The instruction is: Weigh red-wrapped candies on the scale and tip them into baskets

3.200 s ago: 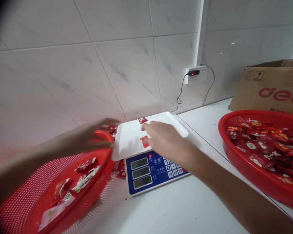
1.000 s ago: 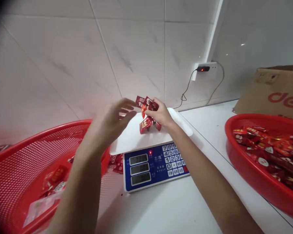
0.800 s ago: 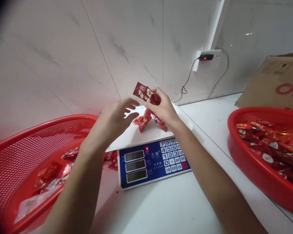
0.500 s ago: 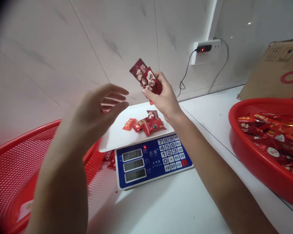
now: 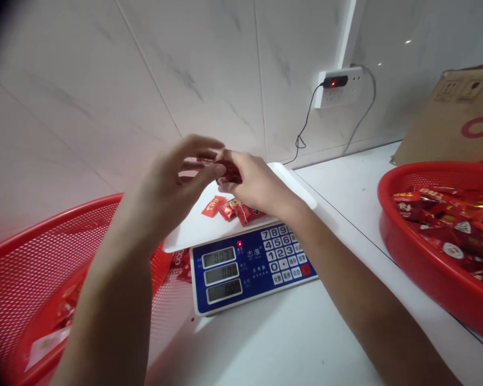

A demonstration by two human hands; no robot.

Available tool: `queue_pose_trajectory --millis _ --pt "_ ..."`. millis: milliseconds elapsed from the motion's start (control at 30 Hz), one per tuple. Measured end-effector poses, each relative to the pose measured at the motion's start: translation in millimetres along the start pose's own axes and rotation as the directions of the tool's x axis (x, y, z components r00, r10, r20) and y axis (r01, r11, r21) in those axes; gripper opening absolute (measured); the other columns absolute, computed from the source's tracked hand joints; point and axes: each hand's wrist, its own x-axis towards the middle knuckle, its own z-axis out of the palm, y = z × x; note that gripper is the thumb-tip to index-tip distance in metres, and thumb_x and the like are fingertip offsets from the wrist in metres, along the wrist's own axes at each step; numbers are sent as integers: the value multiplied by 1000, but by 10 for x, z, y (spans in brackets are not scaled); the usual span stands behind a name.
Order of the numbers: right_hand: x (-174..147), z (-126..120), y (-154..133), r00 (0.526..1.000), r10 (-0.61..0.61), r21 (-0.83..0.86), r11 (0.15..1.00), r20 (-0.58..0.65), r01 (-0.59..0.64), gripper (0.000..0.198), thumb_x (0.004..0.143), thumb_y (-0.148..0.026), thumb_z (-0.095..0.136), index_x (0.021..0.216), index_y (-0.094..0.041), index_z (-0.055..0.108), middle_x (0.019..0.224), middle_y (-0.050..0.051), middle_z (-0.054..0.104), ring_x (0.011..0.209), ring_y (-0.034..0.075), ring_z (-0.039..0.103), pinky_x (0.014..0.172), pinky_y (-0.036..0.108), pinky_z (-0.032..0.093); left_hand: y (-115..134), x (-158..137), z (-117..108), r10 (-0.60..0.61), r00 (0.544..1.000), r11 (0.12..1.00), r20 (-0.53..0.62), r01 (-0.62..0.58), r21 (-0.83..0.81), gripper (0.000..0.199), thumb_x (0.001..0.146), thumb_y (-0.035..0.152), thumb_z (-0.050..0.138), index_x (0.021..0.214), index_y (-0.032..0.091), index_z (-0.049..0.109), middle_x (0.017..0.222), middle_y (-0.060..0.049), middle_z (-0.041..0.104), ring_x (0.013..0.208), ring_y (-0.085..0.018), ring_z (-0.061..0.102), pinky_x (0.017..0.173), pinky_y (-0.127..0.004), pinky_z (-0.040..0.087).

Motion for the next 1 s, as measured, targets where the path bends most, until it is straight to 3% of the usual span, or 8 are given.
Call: queue_pose_trajectory --millis 133,233,333,633,800,867,1000 --pt "16 39 69 998 63 -30 998 20 -62 28 76 -14 70 102 -20 65 95 1 72 89 19 67 76 30 51 -92 32 72 -43 998 999 -45 42 -29 14 84 9 64 86 22 67 88 0 73 85 -17 69 78 -30 54" --pt "33 -51 152 985 171 -121 979 30 -166 30 73 -23 77 102 -20 67 98 3 72 89 21 66 79 33 51 -217 60 107 -119 992 992 -40 120 29 13 84 10 62 80 22 64 80 0 71 78 -18 67 71 -31 52" --pt "39 -179 191 972 236 -207 951 -2 -231 32 73 -20 78 104 -20 70 103 5 72 92 23 66 84 36 51 -292 85 112 -166 986 978 -16 166 122 12 84 12 61 79 22 65 80 -1 72 78 -21 67 70 -34 50" --pt "14 -247 47 985 80 -160 981 -151 -105 25 84 -13 62 106 -19 73 114 6 70 101 22 65 92 38 50 -103 36 21 -102 984 977 -148 127 169 12 86 12 60 82 22 64 86 -1 73 79 -19 68 71 -33 51" --pt "1 -201 88 980 193 -216 956 -51 -199 24 85 -16 66 106 -21 75 95 6 72 83 20 65 82 37 51 -125 26 -9 -224 974 920 -37 224 322 4 84 19 64 84 23 66 89 -4 74 79 -25 69 72 -40 52" --pt "-6 -198 92 975 219 -244 944 -44 -223 23 85 -19 67 105 -23 76 87 5 70 75 19 63 78 37 51 -113 20 -23 -223 975 933 -11 216 286 3 84 22 65 82 24 67 89 -3 75 77 -24 69 70 -39 53" --pt "-25 -207 -29 978 124 -200 967 -167 -157 19 88 -21 67 105 -23 75 84 3 66 74 17 59 77 34 49 25 -10 -87 -98 990 986 -102 111 125 5 86 24 65 83 24 69 86 1 74 76 -18 69 66 -30 54"
